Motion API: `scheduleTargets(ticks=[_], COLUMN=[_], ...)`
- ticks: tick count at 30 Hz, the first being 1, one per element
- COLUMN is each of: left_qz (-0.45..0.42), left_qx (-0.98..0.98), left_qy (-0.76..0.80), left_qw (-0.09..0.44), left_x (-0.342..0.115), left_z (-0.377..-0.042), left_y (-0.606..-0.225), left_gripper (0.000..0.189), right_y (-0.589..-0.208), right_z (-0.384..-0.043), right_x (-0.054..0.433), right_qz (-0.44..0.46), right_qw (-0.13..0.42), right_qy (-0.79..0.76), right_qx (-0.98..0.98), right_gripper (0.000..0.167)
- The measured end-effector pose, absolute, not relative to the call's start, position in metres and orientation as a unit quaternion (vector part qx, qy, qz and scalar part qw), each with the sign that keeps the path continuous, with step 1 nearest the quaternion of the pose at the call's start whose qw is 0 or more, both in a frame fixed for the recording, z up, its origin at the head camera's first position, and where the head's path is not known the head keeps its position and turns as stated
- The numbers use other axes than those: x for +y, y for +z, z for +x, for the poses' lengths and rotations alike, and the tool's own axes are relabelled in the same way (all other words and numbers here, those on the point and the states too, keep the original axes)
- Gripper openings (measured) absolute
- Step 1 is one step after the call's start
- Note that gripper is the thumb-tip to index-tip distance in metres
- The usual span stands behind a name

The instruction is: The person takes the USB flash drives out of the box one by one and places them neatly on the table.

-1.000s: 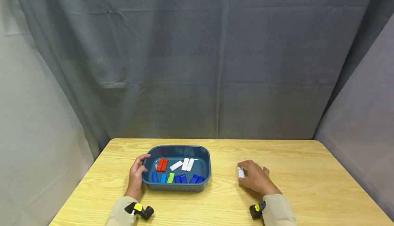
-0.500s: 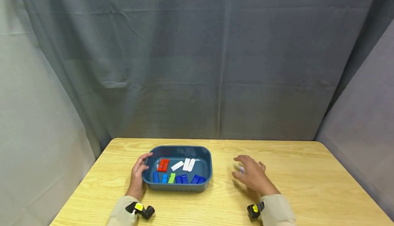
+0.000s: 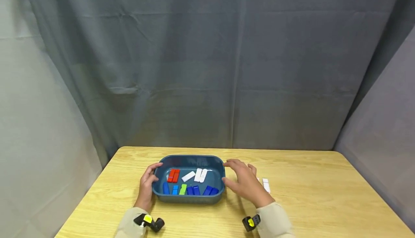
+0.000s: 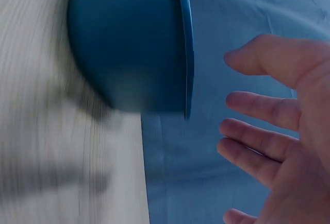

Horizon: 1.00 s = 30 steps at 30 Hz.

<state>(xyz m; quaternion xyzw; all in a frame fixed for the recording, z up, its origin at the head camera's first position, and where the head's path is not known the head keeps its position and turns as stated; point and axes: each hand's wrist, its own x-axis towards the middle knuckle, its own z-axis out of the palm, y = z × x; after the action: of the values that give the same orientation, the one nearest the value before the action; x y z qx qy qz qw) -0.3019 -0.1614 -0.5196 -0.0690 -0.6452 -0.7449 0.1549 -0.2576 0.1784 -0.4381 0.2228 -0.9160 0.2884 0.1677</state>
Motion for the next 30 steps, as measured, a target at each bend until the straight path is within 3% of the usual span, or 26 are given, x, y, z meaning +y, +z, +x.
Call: scheduleTargets(ticks=[12, 30], left_qz=[-0.055, -0.062], left_qx=[-0.641, -0.644], left_qy=[-0.752, -0.748], left_qw=[0.148, 0.149], left_x=[-0.154, -0.153], left_z=[-0.305, -0.307], left_y=[-0.52, -0.52], left_gripper=[0.051, 0.051], right_y=[-0.442, -0.464], right_z=[-0.283, -0.305], right_x=[0.136, 0.1], right_qz=[0.232, 0.188], right_qw=[0.114, 0.118], right_qy=[0.262, 0.118], right_qx=[-0.93, -0.968], right_gripper=[0.037, 0.034])
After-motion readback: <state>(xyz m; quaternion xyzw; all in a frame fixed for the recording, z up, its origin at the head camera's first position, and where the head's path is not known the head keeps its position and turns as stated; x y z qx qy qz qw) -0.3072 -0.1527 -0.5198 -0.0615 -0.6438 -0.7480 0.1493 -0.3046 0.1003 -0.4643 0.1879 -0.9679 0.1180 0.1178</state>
